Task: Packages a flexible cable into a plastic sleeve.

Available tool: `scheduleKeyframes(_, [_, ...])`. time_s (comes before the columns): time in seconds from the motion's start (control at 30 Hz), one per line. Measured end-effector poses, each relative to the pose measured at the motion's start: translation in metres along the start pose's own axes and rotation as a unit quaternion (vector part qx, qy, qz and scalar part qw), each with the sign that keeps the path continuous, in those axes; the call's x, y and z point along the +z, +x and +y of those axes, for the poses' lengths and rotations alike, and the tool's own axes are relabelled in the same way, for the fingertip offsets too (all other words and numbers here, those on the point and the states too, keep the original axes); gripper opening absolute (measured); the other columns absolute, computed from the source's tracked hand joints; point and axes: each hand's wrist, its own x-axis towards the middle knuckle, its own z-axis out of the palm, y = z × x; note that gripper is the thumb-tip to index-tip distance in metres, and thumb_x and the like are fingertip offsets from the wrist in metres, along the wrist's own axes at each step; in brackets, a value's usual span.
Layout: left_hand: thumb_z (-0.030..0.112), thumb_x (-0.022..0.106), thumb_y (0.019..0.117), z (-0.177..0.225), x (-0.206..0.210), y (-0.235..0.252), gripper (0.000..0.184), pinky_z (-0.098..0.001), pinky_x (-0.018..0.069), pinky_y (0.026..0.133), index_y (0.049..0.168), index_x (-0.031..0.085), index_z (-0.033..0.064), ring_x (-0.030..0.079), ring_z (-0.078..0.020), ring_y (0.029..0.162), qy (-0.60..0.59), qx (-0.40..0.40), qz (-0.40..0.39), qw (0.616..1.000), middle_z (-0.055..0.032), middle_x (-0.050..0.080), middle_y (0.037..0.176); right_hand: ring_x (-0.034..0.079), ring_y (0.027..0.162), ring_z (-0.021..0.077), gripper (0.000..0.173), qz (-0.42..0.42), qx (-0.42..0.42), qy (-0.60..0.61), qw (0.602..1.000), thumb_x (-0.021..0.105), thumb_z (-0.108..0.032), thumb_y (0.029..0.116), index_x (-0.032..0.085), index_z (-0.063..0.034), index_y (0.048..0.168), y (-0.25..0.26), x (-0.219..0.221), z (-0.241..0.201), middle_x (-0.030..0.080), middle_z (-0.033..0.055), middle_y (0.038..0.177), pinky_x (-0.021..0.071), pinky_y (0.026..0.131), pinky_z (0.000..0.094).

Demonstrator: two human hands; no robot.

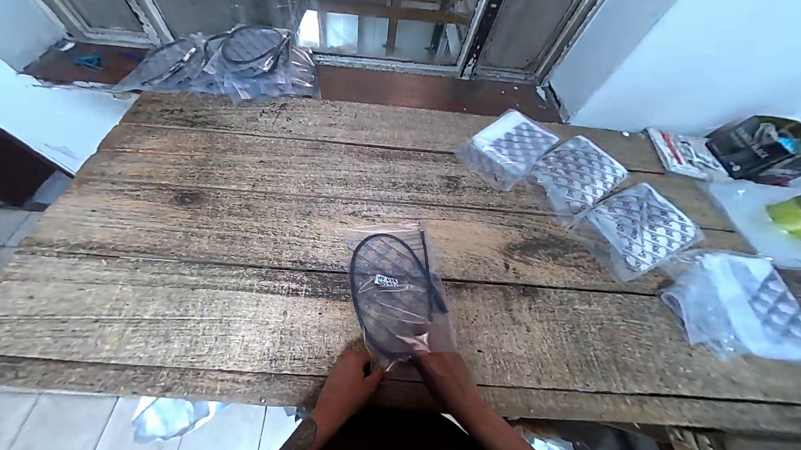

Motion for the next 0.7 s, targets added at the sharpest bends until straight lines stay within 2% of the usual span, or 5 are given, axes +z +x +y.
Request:
scheduleKeyframes(0.13, [0.029,0.051,0.1055,0.000,0.003,0.000,0.039,-0.0525,0.0490,0.097,0.107,0.068,-0.0053,0.066,-0.0366,0.106,0.030,0.016,-0.001,0.999,-0.0238,0.068,0.105,0.072,0.093,0.0395,0.021,0.041,-0.033,-0.083,0.995,0.072,-0.002,0.0824,0.075,-0.0056,0.103,0.028,0.004,-0.005,0.073,0.0189,0.096,0.0574,0.087,0.0543])
scheduleKeyframes(0.3, [0.039,0.067,0.0983,-0.023,-0.008,0.001,0.043,-0.0437,0.0546,0.097,0.117,0.070,0.0005,0.070,-0.0217,0.102,-0.131,0.064,-0.026,0.989,-0.0127,0.073,0.107,0.072,0.102,0.0354,0.021,0.034,-0.062,0.007,0.997,0.065,-0.020,0.0981,0.073,-0.0055,0.110,0.015,-0.006,-0.006,0.073,0.0181,0.108,0.0588,0.090,0.0489])
scheduleKeyframes(0.47, [0.031,0.061,0.1036,-0.013,-0.009,0.013,0.034,-0.0325,0.0586,0.077,0.113,0.065,-0.0010,0.069,-0.0114,0.081,-0.360,-0.048,0.047,0.931,-0.0064,0.072,0.092,0.060,0.046,0.0191,0.036,0.200,0.113,-0.008,0.973,0.055,-0.025,0.0981,0.065,-0.0055,0.069,0.003,-0.062,0.019,0.058,0.0046,0.054,0.0477,0.041,0.0376])
scheduleKeyframes(0.57, [0.023,0.069,0.0993,-0.007,0.002,0.025,0.025,-0.0300,0.0587,0.072,0.103,0.068,-0.0017,0.070,-0.0106,0.073,-0.405,-0.076,0.121,0.903,-0.0058,0.074,0.083,0.069,0.071,0.0380,0.042,0.007,0.318,0.077,0.945,0.057,-0.036,0.1044,0.071,0.0034,0.100,0.030,-0.077,0.057,0.069,0.0185,0.077,0.0543,0.066,0.0607])
scheduleKeyframes(0.7, [0.013,0.063,0.1007,-0.014,-0.021,0.015,0.020,-0.0330,0.0608,0.079,0.114,0.063,-0.0015,0.072,-0.0141,0.081,-0.492,-0.024,0.011,0.870,-0.0068,0.073,0.090,0.070,0.083,0.0287,0.041,-0.138,0.341,0.284,0.885,0.063,-0.035,0.1024,0.065,-0.0019,0.127,0.060,-0.063,0.064,0.073,0.0150,0.095,0.0567,0.082,0.0529])
